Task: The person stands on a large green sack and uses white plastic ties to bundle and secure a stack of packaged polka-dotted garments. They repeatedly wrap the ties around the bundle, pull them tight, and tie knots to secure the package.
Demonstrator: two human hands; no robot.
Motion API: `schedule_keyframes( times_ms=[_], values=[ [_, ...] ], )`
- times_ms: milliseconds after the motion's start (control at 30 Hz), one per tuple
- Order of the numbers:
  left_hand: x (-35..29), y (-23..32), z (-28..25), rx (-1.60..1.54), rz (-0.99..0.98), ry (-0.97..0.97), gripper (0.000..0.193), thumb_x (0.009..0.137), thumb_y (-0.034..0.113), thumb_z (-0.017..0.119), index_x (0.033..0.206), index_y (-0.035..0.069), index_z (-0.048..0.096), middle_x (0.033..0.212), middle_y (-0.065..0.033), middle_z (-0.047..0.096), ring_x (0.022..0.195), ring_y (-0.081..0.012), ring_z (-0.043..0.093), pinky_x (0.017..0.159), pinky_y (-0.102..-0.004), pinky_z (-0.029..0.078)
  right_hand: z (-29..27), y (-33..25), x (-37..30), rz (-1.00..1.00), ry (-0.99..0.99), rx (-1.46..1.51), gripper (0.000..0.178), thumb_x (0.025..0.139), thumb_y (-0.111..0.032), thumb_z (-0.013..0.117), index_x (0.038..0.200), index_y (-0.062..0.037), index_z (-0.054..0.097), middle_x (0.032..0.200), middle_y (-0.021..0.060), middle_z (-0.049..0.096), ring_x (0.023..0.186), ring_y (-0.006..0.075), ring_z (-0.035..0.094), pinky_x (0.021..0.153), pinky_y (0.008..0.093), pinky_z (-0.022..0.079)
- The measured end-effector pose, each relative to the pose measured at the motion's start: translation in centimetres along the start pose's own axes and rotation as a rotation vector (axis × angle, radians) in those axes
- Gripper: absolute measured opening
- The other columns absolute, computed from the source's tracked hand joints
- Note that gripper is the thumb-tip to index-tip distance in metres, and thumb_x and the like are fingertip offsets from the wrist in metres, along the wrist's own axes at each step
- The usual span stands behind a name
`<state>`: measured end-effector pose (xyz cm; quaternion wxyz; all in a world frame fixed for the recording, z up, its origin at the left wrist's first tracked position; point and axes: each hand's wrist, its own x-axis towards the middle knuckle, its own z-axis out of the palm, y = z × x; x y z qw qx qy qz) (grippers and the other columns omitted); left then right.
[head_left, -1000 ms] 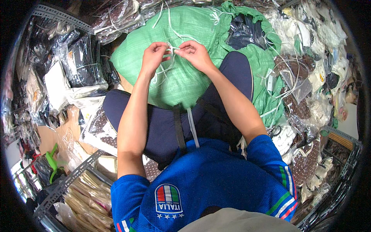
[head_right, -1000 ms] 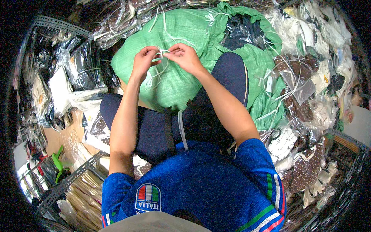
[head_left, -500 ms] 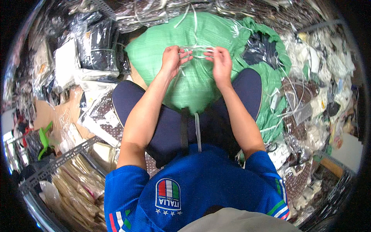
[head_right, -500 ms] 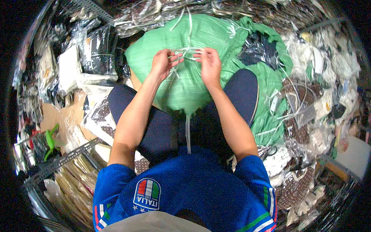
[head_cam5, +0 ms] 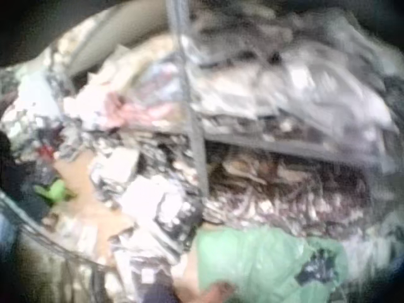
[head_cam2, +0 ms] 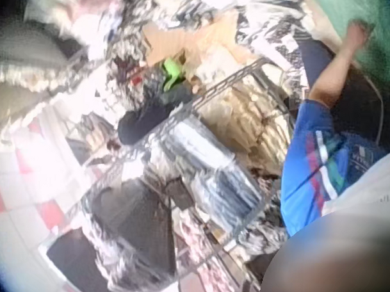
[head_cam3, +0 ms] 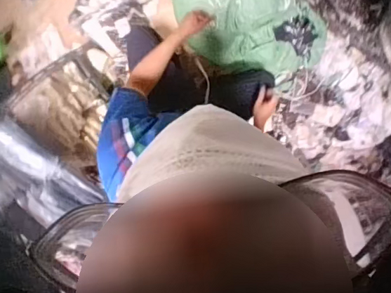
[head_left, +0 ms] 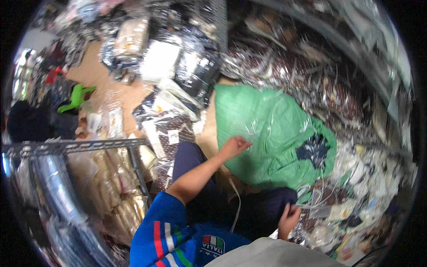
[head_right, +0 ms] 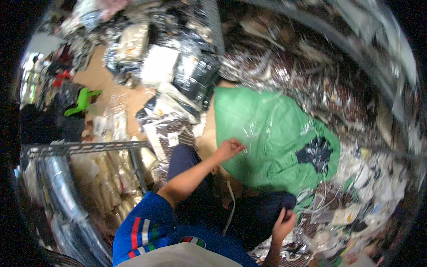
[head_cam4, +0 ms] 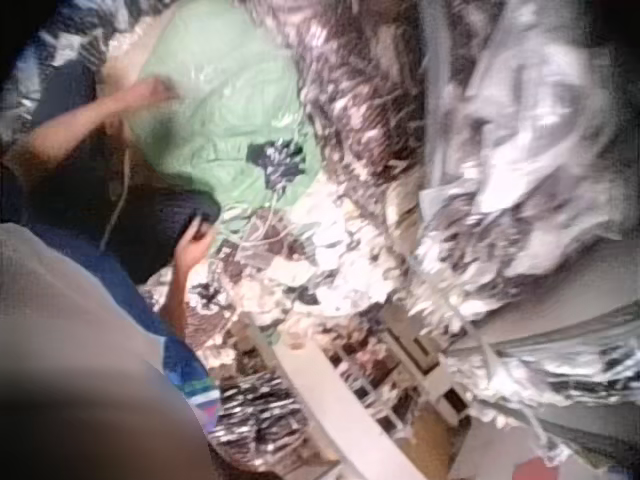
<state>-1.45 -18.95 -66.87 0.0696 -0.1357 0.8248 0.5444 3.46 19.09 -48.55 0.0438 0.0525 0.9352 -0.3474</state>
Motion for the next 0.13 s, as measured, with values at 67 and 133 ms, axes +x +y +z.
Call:
schedule_keyframes(
  times_ms=[67,133],
  values=[
    [-3.5,1.7,-0.3,0.06,-0.025,0.071,0.029,0.077,0.024,0.075,0.1,0.008,0.066,0.114,-0.0159,0.055,0.095,-0.0289,0.059,0.083,-0.0379,0.05,-4.1,1.9,-6.2,0.254,-0.136,-0.026,0.031,0.091,-0.018,0.061,0.104,0.0026,0.043,0.081,0.01,0.047,0.068,0.0186,0.045,0.068,0.032,0.042],
    [-8.6,7.4,-3.3,0.059,-0.009,0.173,0.042,0.08,0.027,0.072,0.114,0.006,0.059,0.111,-0.0172,0.055,0.086,-0.0284,0.06,0.077,-0.038,0.051,-9.1,-2.4,-9.1,0.459,-0.279,-0.263,0.045,0.089,-0.026,0.065,0.119,0.0,0.044,0.119,0.0235,0.054,0.104,0.0294,0.058,0.088,0.041,0.042]
  ],
)
